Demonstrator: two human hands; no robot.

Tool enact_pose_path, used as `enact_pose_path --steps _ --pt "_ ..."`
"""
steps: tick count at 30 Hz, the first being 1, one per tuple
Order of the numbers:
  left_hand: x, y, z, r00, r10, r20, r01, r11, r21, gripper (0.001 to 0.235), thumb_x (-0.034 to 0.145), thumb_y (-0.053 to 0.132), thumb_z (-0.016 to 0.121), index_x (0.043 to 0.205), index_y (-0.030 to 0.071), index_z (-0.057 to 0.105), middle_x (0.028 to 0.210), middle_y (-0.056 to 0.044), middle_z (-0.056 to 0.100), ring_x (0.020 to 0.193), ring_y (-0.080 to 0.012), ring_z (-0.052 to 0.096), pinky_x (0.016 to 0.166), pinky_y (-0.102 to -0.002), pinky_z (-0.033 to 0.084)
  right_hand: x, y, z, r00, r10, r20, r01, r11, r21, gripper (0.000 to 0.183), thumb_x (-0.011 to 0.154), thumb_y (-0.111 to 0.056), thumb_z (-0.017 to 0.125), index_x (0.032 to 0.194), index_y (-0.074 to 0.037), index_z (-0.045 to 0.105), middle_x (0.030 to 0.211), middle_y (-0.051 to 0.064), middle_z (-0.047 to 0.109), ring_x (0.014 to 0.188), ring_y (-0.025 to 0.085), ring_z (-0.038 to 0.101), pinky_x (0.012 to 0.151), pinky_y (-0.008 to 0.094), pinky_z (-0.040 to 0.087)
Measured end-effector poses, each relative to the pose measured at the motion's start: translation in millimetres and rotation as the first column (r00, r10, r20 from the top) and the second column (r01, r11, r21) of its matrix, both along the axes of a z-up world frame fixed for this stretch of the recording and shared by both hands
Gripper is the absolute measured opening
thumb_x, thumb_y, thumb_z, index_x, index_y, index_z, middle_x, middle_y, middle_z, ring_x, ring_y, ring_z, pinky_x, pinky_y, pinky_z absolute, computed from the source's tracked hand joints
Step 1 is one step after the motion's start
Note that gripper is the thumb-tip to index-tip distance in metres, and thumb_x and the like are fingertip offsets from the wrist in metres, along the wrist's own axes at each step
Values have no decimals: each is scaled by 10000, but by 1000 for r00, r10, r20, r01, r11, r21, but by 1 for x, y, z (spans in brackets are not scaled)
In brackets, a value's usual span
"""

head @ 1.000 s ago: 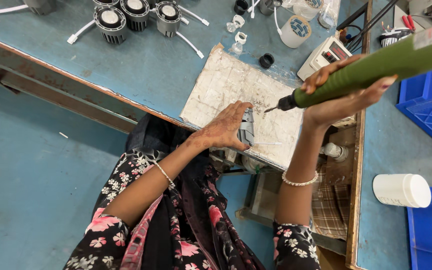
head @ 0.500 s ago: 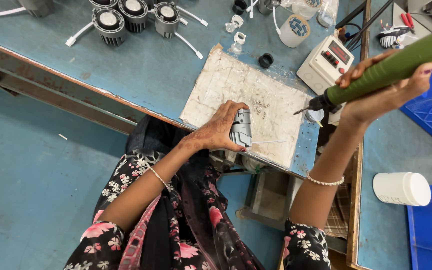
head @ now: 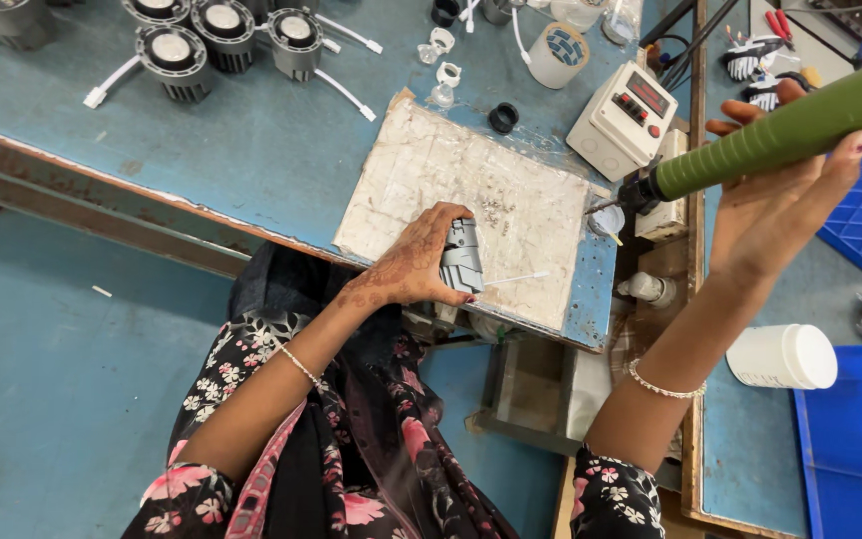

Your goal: The person assembles cylindrical electronic components by inserting white plastic pieces and securing them with a green power drill. They handle multiple units, placing finished items on the table.

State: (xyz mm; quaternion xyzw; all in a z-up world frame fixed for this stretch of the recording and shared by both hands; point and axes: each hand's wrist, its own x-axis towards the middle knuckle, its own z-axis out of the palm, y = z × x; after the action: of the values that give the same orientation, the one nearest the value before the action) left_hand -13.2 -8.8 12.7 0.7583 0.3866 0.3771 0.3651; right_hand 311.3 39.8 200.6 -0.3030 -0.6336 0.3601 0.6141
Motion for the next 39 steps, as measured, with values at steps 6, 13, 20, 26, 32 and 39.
enact_pose_path --steps 6,13,20,26,32,39 --pt "2 1 0 1000 12 -29 -13 999 -37 1101 535 400 934 1435 105 374 1378 -151 464 1355 -375 445 1159 -459 353 16 -24 3 966 -98 240 101 995 -3 827 1115 -720 426 1600 -56 333 1450 186 545 1246 242 578 1138 389 427" --pt "2 0 5 999 3 -33 -4 999 -53 1105 534 400 928 1441 104 371 1382 -146 464 1362 -370 441 1164 -459 352 4 -94 -21 607 -672 423 605 737 302 497 1135 -224 647 1499 16 408 1363 159 530 1211 216 554 1013 335 504" --pt "1 -1 8 996 1 -85 -7 998 -64 1102 563 452 916 1449 112 355 1401 -150 444 1373 -377 416 1155 -485 339 -128 -132 -141 714 -326 620 538 822 -187 429 924 -153 669 1342 -75 611 1295 112 666 1175 251 636 1031 419 488" --pt "-12 4 -8 986 -51 -159 58 998 40 1137 625 405 887 1560 152 292 1479 -173 411 1402 -384 412 1203 -483 319 -164 -121 -170 754 -287 591 426 898 -107 627 859 -233 777 1396 -23 530 1336 207 594 1233 353 581 1055 459 447" --pt "-19 33 -38 865 -290 410 398 893 -209 972 825 344 809 1626 142 295 1669 -172 339 1534 -283 311 1261 -450 242 -167 -117 -190 714 -357 603 500 862 -82 706 862 -247 798 1461 -42 486 1385 208 560 1255 364 551 1076 459 420" --pt "19 36 -42 854 -22 520 212 927 -310 539 996 432 636 1430 115 592 1389 -101 664 1337 -215 590 1144 -366 455 -173 -122 -204 648 -450 615 493 863 112 723 875 -216 796 1479 5 465 1428 200 559 1261 369 516 1098 465 405"
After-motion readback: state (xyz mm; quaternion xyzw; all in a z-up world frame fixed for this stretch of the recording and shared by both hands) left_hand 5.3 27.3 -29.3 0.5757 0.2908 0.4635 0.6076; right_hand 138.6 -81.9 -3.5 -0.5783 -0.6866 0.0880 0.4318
